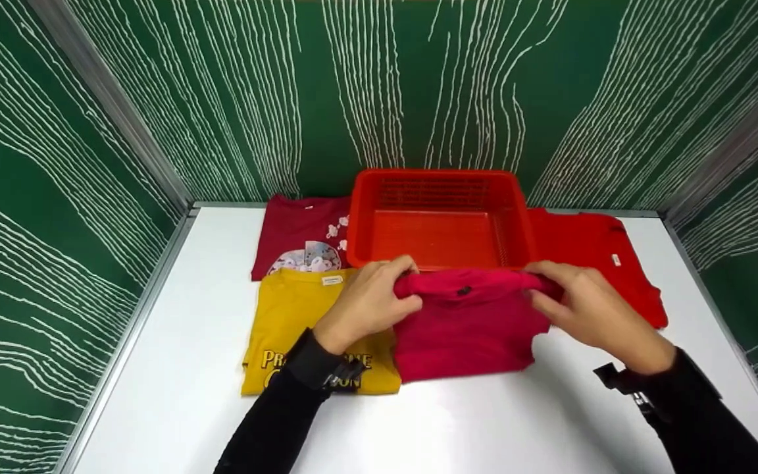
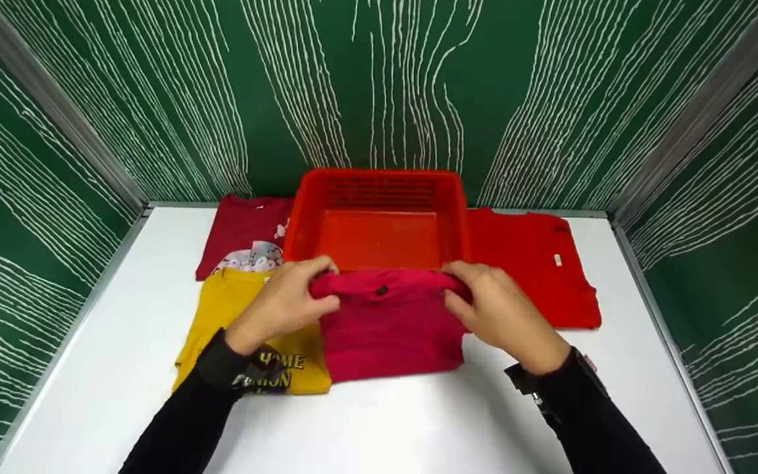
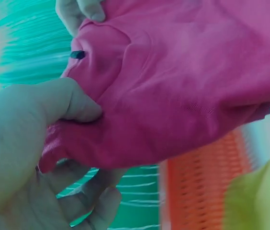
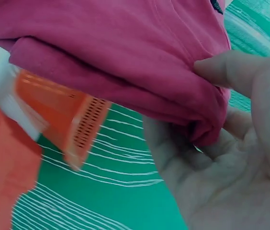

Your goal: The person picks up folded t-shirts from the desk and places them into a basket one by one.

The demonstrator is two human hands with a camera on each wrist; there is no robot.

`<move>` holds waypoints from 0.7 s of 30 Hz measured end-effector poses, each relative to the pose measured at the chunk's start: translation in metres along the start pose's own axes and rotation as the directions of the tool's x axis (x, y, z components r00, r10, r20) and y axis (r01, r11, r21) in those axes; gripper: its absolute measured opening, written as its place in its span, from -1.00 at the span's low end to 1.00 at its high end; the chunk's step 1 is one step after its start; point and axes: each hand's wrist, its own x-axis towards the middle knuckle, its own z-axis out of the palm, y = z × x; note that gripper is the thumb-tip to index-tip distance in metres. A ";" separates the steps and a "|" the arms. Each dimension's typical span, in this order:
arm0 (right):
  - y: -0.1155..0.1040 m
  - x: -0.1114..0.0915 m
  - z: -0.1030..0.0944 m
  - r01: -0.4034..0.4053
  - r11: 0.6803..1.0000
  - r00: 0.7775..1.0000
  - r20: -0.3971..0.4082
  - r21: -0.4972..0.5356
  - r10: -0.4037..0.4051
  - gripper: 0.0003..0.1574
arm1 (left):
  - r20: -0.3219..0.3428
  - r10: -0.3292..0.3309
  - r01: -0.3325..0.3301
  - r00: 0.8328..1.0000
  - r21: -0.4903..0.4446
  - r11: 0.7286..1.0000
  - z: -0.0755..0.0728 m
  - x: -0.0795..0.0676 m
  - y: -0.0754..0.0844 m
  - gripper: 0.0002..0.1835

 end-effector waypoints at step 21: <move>-0.045 0.029 -0.041 0.087 0.996 0.960 -0.266 -0.019 -0.089 -0.60 | -0.192 0.263 -0.290 0.946 -0.127 0.949 -0.080 0.002 0.016 -0.72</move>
